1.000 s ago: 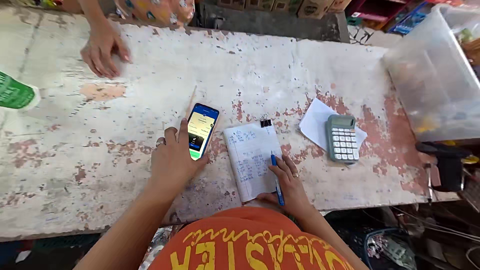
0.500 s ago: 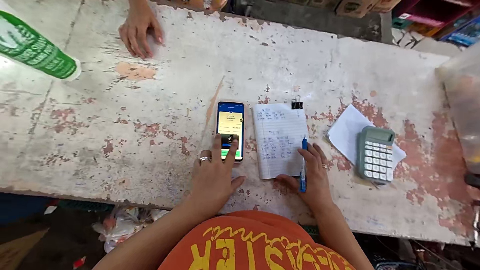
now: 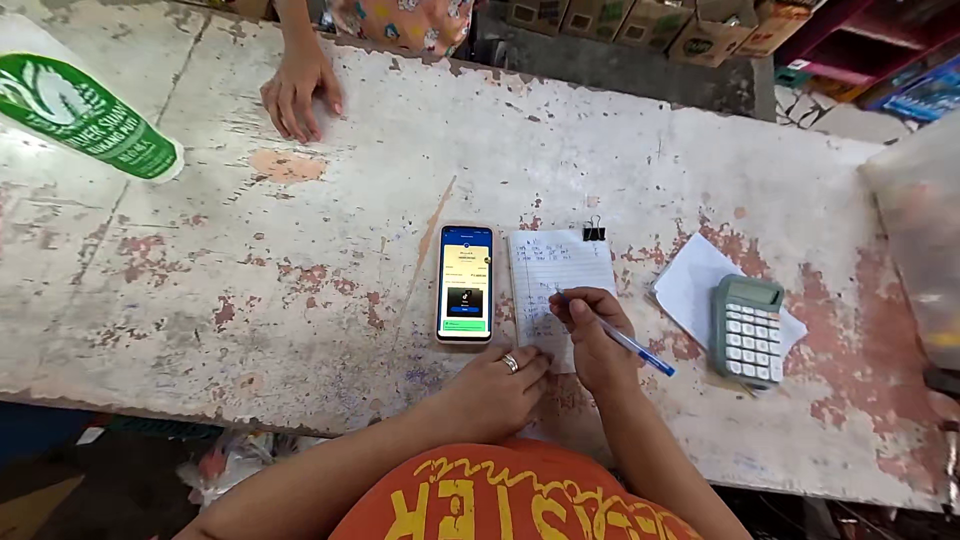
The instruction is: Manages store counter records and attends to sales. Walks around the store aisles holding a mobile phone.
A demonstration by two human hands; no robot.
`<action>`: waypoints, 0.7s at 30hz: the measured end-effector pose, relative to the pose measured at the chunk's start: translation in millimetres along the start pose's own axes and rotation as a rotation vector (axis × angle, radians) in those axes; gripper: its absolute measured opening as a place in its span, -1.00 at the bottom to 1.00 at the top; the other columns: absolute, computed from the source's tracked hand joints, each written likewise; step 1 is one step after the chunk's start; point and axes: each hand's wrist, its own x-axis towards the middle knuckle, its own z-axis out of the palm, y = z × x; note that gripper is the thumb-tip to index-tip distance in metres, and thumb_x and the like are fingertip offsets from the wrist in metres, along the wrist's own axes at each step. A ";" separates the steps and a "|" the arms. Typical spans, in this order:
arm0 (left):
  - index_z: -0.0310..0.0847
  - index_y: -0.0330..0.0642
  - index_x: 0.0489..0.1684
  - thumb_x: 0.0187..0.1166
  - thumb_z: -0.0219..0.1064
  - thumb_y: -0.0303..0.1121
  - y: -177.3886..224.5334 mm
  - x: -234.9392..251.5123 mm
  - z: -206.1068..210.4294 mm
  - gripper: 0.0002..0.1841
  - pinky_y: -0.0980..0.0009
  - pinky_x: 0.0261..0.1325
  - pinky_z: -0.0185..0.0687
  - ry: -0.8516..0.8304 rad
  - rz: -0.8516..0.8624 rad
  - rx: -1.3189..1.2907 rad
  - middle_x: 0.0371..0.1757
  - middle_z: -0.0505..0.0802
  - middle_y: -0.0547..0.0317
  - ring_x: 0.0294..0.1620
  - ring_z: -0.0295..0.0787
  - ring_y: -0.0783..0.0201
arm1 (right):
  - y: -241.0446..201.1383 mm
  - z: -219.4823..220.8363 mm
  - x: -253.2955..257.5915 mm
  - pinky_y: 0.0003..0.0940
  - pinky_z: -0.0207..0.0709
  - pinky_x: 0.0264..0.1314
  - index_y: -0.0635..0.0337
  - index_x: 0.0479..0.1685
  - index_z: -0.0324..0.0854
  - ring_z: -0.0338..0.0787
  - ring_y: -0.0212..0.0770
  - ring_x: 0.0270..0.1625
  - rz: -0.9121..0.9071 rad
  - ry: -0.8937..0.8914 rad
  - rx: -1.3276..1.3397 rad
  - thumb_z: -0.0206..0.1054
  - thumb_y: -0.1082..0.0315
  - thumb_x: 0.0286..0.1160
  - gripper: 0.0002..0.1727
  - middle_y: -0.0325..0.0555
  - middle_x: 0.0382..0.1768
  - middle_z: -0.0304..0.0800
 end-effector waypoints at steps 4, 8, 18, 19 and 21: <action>0.79 -0.28 0.06 0.63 0.23 -0.12 3.8 -1.4 -1.4 -0.60 0.05 0.24 0.71 -0.073 -0.020 0.077 0.35 0.82 -0.04 0.39 0.76 0.01 | -1.0 11.3 -4.5 -0.53 0.72 -0.28 -0.01 -0.17 0.49 0.77 -0.47 -0.45 0.062 0.002 -0.129 0.07 0.27 0.80 -0.85 -0.42 -0.51 0.75; 0.79 -0.29 0.05 0.66 0.18 -0.20 8.7 -2.5 -2.0 -0.64 0.04 0.29 0.70 -0.109 -0.032 0.122 0.33 0.83 -0.04 0.41 0.75 0.01 | 4.9 12.3 -7.2 -0.65 0.60 -0.43 0.10 -0.42 0.56 0.63 -0.60 -0.57 -0.023 0.003 -0.336 0.36 0.38 0.60 -0.81 -0.46 -0.61 0.62; 0.72 -0.42 0.14 0.63 0.22 0.05 14.6 1.8 -7.1 -0.42 0.03 0.25 0.72 -0.202 -0.090 0.092 0.43 0.73 -0.26 0.44 0.72 -0.11 | 8.5 10.9 -12.3 -0.73 0.42 -0.57 0.15 -0.65 0.52 0.49 -0.66 -0.68 -0.062 0.057 -0.404 0.46 0.53 0.40 -0.70 -0.44 -0.74 0.54; 0.73 -0.43 0.13 0.64 0.20 0.06 14.6 2.0 -6.7 -0.41 0.02 0.25 0.72 -0.204 -0.090 0.101 0.43 0.73 -0.25 0.45 0.72 -0.10 | 9.0 11.7 -12.4 -0.73 0.44 -0.57 0.15 -0.64 0.52 0.50 -0.66 -0.67 -0.066 0.064 -0.394 0.46 0.53 0.40 -0.70 -0.44 -0.73 0.55; 0.74 -0.40 0.12 0.63 0.18 0.10 14.6 2.3 -6.1 -0.39 -0.01 0.26 0.70 -0.202 -0.093 0.119 0.42 0.75 -0.21 0.46 0.71 -0.09 | 10.5 12.5 -11.8 -0.73 0.44 -0.58 0.17 -0.64 0.53 0.51 -0.65 -0.67 -0.082 0.061 -0.384 0.46 0.55 0.40 -0.71 -0.42 -0.73 0.56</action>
